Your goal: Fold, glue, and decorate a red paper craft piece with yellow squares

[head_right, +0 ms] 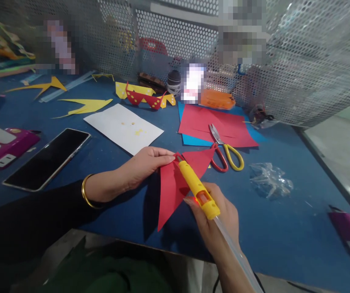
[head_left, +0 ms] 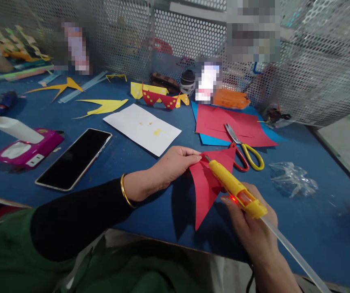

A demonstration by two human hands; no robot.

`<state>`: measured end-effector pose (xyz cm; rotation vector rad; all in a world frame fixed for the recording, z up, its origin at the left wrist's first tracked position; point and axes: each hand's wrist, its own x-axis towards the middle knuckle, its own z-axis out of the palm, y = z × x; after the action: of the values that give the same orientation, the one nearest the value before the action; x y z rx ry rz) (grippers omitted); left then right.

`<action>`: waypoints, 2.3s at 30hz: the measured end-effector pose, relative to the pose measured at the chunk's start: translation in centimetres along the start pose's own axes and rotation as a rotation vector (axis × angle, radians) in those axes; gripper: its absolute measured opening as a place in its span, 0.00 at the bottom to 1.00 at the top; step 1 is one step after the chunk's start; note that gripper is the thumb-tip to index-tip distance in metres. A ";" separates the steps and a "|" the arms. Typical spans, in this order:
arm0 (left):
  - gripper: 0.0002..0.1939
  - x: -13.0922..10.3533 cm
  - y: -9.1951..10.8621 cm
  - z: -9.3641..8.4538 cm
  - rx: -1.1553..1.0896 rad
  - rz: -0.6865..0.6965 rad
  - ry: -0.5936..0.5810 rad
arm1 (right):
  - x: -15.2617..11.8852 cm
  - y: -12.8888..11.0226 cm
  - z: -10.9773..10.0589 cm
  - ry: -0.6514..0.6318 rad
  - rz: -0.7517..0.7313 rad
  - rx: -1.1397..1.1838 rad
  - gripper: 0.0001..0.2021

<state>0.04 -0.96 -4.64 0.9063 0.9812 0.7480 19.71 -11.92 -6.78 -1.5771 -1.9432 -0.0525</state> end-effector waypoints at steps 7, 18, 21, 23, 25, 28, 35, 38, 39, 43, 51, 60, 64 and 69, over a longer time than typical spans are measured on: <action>0.10 -0.1 -0.3 -0.2 0.103 0.057 -0.050 | -0.1 -0.1 0.1 0.039 -0.036 -0.094 0.14; 0.10 0.0 -0.4 -0.2 0.157 0.069 -0.050 | -0.2 0.3 0.4 0.038 -0.024 -0.112 0.15; 0.11 -0.1 -0.3 -0.1 0.151 0.067 -0.055 | -0.2 0.2 0.4 0.036 -0.024 -0.124 0.16; 0.11 -0.2 -0.3 0.0 0.141 0.061 -0.061 | -0.2 0.1 0.4 0.033 -0.027 -0.123 0.17; 0.11 -0.2 -0.3 0.0 0.128 0.055 -0.061 | -0.1 0.0 0.5 0.035 -0.027 -0.115 0.17; 0.11 -0.1 -0.3 0.0 0.119 0.061 -0.053 | 0.0 -0.1 0.5 0.044 -0.023 -0.109 0.17; 0.11 -0.2 -0.4 0.0 0.134 0.080 -0.051 | 0.1 -0.5 0.3 0.055 -0.028 -0.118 0.18; 0.11 -0.2 -0.3 0.0 0.131 0.085 -0.050 | 0.2 -0.6 0.4 0.058 -0.036 -0.118 0.18; 0.11 -0.2 -0.3 0.0 0.131 0.088 -0.052 | 0.2 -0.6 0.4 0.058 -0.036 -0.119 0.18; 0.11 -0.3 -0.3 -0.1 0.149 0.106 -0.054 | 0.2 -0.6 0.5 0.053 -0.015 -0.124 0.19; 0.11 -0.3 -0.3 -0.1 0.156 0.109 -0.065 | 0.2 -0.9 0.4 0.051 0.017 -0.133 0.21; 0.11 -0.3 -0.3 -0.1 0.147 0.116 -0.071 | 0.2 -0.9 0.4 0.063 0.022 -0.134 0.23; 0.11 -0.3 -0.2 -0.1 0.163 0.106 -0.070 | 0.2 -0.8 0.4 0.047 0.043 -0.127 0.23; 0.12 -0.3 -0.2 -0.1 0.148 0.100 -0.071 | 0.1 -0.8 0.4 0.044 0.054 -0.126 0.22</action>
<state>-0.14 -1.32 -4.73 1.1100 0.9432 0.7292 18.81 -11.85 -6.78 -1.6945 -1.8947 -0.1883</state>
